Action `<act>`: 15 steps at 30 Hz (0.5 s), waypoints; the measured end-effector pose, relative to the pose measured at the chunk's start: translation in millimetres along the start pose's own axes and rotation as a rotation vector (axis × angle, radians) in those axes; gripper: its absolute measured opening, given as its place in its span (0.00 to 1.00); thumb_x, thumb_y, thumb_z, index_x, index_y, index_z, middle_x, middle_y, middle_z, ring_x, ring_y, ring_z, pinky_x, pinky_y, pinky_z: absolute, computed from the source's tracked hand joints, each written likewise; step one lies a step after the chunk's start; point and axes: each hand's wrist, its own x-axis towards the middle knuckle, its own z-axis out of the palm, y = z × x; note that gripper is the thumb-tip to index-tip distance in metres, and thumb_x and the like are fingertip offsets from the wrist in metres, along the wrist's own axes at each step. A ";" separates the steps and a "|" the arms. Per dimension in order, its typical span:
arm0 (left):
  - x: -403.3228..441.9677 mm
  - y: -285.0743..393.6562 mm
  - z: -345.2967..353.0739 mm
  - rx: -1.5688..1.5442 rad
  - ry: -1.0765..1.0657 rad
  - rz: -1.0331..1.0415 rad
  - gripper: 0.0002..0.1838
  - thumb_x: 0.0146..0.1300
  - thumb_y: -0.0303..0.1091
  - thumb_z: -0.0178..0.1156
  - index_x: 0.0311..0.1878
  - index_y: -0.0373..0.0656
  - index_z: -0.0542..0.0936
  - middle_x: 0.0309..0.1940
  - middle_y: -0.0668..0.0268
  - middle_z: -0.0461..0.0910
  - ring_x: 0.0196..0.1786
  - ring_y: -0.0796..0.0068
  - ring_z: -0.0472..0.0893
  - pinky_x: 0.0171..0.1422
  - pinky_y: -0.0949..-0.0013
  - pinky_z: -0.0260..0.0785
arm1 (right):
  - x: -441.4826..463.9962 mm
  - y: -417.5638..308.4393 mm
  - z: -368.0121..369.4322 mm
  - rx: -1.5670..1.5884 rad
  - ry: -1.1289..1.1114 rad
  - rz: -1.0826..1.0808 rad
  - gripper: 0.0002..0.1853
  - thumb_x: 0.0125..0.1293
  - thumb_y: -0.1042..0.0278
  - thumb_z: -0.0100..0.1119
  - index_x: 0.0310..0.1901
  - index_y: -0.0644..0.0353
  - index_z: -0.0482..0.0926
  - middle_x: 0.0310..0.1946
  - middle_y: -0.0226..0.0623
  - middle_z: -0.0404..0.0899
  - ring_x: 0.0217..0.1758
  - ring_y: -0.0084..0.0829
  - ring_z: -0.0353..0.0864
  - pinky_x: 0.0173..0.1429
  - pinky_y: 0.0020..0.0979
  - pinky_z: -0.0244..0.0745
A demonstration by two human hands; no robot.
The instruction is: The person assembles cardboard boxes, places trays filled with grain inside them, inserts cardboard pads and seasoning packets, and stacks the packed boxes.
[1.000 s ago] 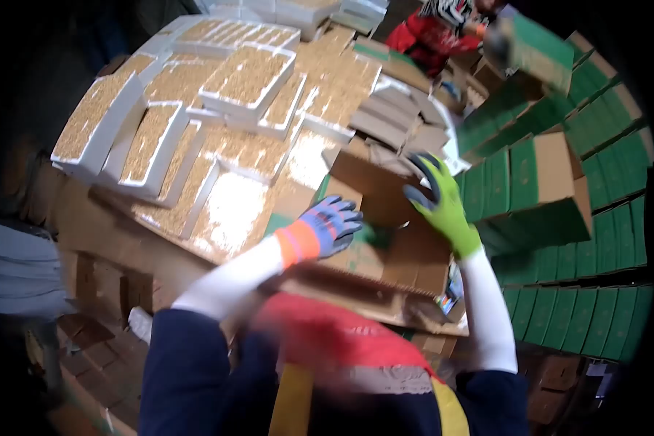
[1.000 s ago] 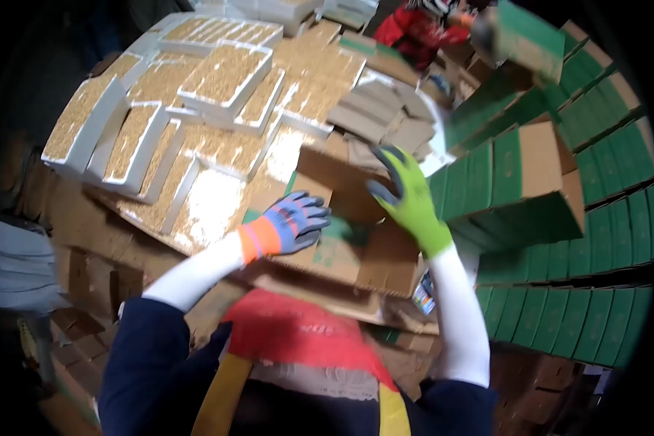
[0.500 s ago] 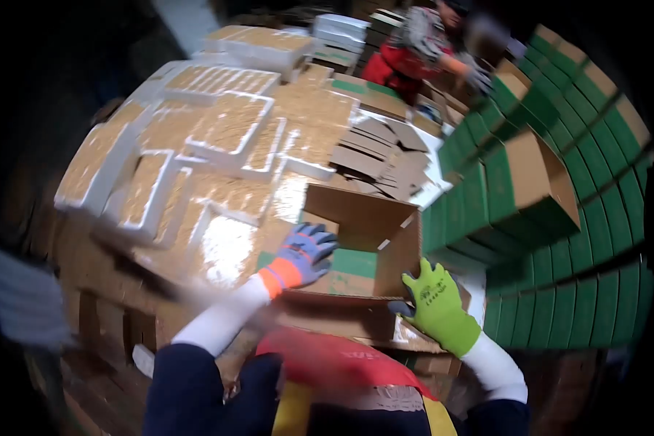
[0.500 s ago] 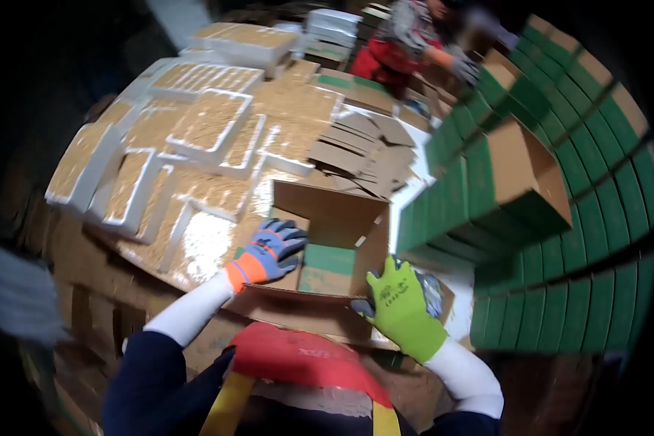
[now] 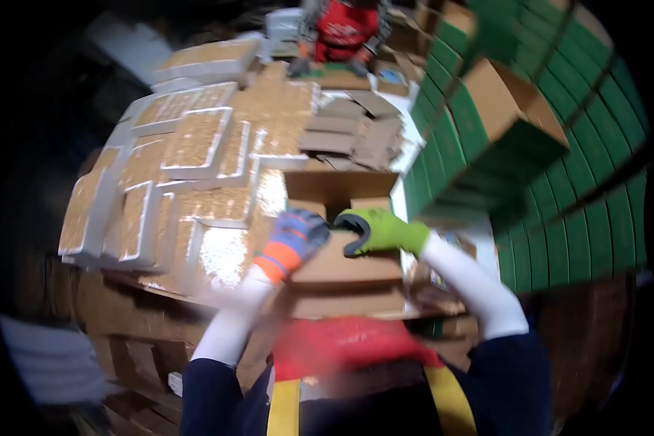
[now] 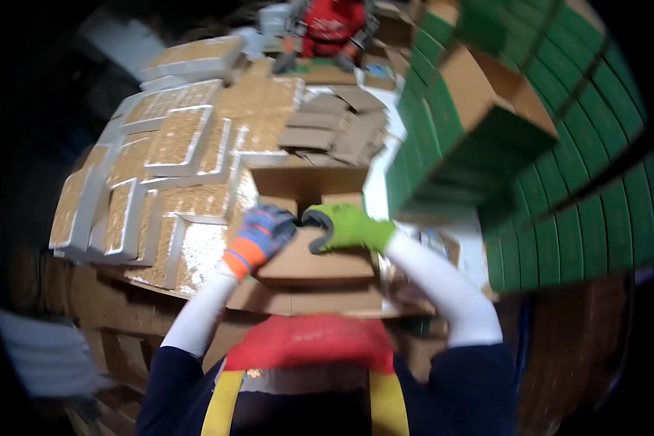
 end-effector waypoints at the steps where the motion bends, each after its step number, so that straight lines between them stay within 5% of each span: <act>1: -4.2 1.1 19.6 0.072 0.050 -0.041 0.18 0.56 0.46 0.60 0.49 0.53 0.79 0.47 0.65 0.77 0.53 0.60 0.73 0.58 0.56 0.63 | 11.6 -6.7 -16.8 -0.010 0.181 -0.249 0.28 0.52 0.50 0.70 0.51 0.56 0.78 0.49 0.40 0.79 0.51 0.37 0.79 0.54 0.34 0.73; 3: -2.5 -2.6 31.3 0.064 0.163 0.001 0.25 0.55 0.46 0.61 0.57 0.53 0.75 0.55 0.59 0.72 0.58 0.55 0.70 0.63 0.52 0.59 | 32.6 -10.8 -74.6 0.155 0.538 -0.156 0.25 0.55 0.51 0.67 0.50 0.59 0.77 0.47 0.43 0.79 0.49 0.42 0.79 0.53 0.38 0.74; 4: -1.0 -2.6 24.8 0.080 0.253 0.009 0.28 0.55 0.46 0.62 0.60 0.51 0.73 0.58 0.58 0.70 0.60 0.54 0.68 0.65 0.52 0.57 | 53.5 1.4 -100.2 0.242 0.700 -0.059 0.25 0.57 0.51 0.65 0.52 0.58 0.77 0.46 0.42 0.80 0.50 0.37 0.79 0.54 0.34 0.73; 6: -8.0 9.2 16.5 0.090 0.330 0.005 0.31 0.55 0.47 0.63 0.62 0.48 0.71 0.60 0.56 0.68 0.63 0.52 0.66 0.67 0.52 0.56 | 54.0 65.7 -83.3 0.117 0.767 0.237 0.27 0.60 0.52 0.62 0.56 0.61 0.73 0.48 0.43 0.79 0.52 0.36 0.78 0.55 0.33 0.72; 7: -9.4 13.2 11.5 0.082 0.424 -0.028 0.34 0.54 0.48 0.63 0.64 0.46 0.69 0.62 0.54 0.66 0.64 0.52 0.64 0.68 0.51 0.54 | 48.1 102.5 -43.7 -0.101 0.676 0.393 0.29 0.61 0.54 0.62 0.58 0.63 0.70 0.51 0.46 0.78 0.55 0.41 0.77 0.55 0.37 0.72; 8: -10.8 13.6 4.7 0.076 0.527 -0.056 0.38 0.53 0.49 0.64 0.65 0.43 0.67 0.64 0.52 0.64 0.66 0.52 0.62 0.69 0.51 0.53 | 34.3 80.5 -29.4 0.422 0.235 0.543 0.34 0.60 0.49 0.62 0.62 0.64 0.67 0.57 0.49 0.74 0.60 0.48 0.72 0.60 0.43 0.67; 10: -9.7 15.7 0.6 0.073 0.565 -0.465 0.46 0.52 0.59 0.63 0.67 0.36 0.63 0.66 0.47 0.60 0.68 0.47 0.59 0.71 0.51 0.50 | -3.2 44.9 34.9 -0.376 0.219 0.265 0.46 0.52 0.37 0.63 0.65 0.62 0.64 0.66 0.53 0.60 0.68 0.55 0.59 0.68 0.55 0.52; 12: -14.5 16.8 25.4 -0.045 0.306 -0.914 0.53 0.53 0.69 0.55 0.67 0.28 0.59 0.67 0.43 0.59 0.67 0.43 0.62 0.70 0.49 0.53 | -21.5 53.0 39.4 -0.292 0.547 0.315 0.43 0.52 0.36 0.62 0.61 0.63 0.69 0.61 0.55 0.65 0.64 0.51 0.64 0.64 0.47 0.60; 13: -16.1 3.9 36.4 -0.034 0.304 -0.921 0.53 0.53 0.69 0.55 0.67 0.28 0.59 0.67 0.43 0.59 0.67 0.43 0.62 0.70 0.49 0.53 | -23.3 42.6 33.5 -0.121 0.672 0.351 0.42 0.53 0.34 0.60 0.59 0.63 0.71 0.57 0.57 0.69 0.62 0.49 0.68 0.62 0.44 0.63; 15: -7.4 2.7 8.7 -0.490 -0.191 -1.015 0.55 0.54 0.71 0.53 0.69 0.29 0.56 0.65 0.40 0.63 0.63 0.45 0.69 0.66 0.52 0.61 | -39.6 65.6 -6.9 0.382 -0.144 1.079 0.42 0.56 0.29 0.55 0.55 0.66 0.74 0.47 0.57 0.76 0.54 0.43 0.75 0.58 0.35 0.67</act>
